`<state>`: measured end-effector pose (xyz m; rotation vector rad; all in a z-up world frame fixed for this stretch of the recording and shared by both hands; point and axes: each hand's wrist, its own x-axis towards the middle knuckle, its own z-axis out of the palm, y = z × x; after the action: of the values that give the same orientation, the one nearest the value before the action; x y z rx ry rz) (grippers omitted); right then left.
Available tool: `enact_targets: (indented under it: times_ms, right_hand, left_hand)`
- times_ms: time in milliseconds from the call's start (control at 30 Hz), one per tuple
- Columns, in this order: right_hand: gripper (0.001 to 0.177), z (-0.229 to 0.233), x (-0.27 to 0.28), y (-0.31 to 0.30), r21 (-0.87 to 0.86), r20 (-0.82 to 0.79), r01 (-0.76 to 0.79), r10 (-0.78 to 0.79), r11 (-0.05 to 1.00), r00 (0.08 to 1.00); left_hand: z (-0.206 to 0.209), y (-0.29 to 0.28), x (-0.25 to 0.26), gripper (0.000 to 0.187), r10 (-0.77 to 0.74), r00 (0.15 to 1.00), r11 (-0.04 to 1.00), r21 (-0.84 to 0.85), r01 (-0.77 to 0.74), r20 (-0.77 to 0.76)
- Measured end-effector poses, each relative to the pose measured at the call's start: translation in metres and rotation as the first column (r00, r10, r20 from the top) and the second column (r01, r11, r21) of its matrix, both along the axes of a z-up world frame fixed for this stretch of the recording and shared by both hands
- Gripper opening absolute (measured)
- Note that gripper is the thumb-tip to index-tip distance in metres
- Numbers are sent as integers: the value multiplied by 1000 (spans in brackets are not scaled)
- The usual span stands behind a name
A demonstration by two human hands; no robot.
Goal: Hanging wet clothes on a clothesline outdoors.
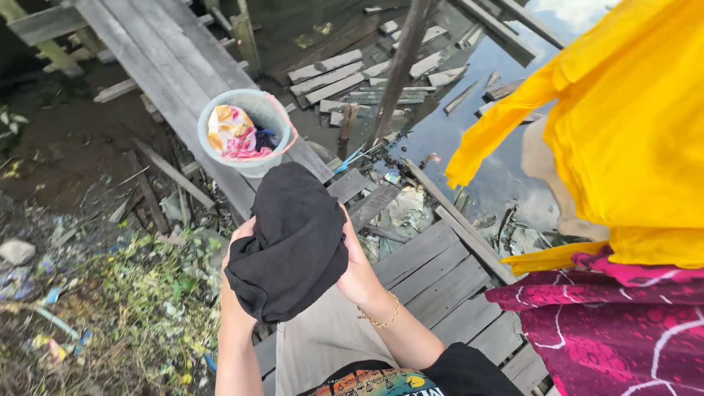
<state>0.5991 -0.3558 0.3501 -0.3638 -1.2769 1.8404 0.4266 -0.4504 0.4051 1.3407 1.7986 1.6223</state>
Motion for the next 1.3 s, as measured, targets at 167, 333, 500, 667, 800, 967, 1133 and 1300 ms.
enact_targets:
  times_ms: [167, 333, 500, 667, 800, 967, 1133, 1300]
  right_hand:
    - [85, 18, 40, 9, -75, -39, 112, -115, 991, 993]
    - [78, 12, 93, 16, -193, -35, 223, -234, 955, 972]
    - [69, 12, 159, 6, -50, 252, 428, -403, 902, 880]
    - [75, -12, 217, -22, -48, 351, 460, -416, 887, 839]
    - [82, -5, 252, -47, -64, 388, 443, -387, 894, 837]
    - [70, -40, 296, -75, -72, 381, 462, -403, 884, 832]
    - [68, -42, 333, -103, -135, 433, 568, -468, 811, 771]
    - [80, -2, 342, -127, -14, 656, 671, -499, 741, 566]
  left_hand:
    - [18, 27, 28, 50, -129, 992, 990, -60, 129, -6]
    - [54, 57, 75, 47, -205, 961, 974, -131, 183, -184]
    - [45, 78, 131, 31, -258, 966, 966, -35, 257, -29]
    - [26, 85, 187, 29, -337, 933, 935, -71, 348, 126]
    - [15, 81, 226, 26, -482, 874, 874, 108, 474, 63]
    - [17, 80, 279, 26, -609, 781, 793, 130, 595, 138]
    - [14, 80, 319, 30, -688, 676, 711, 55, 701, 265]
    - [17, 84, 349, 38, -854, 442, 505, 233, 831, 273]
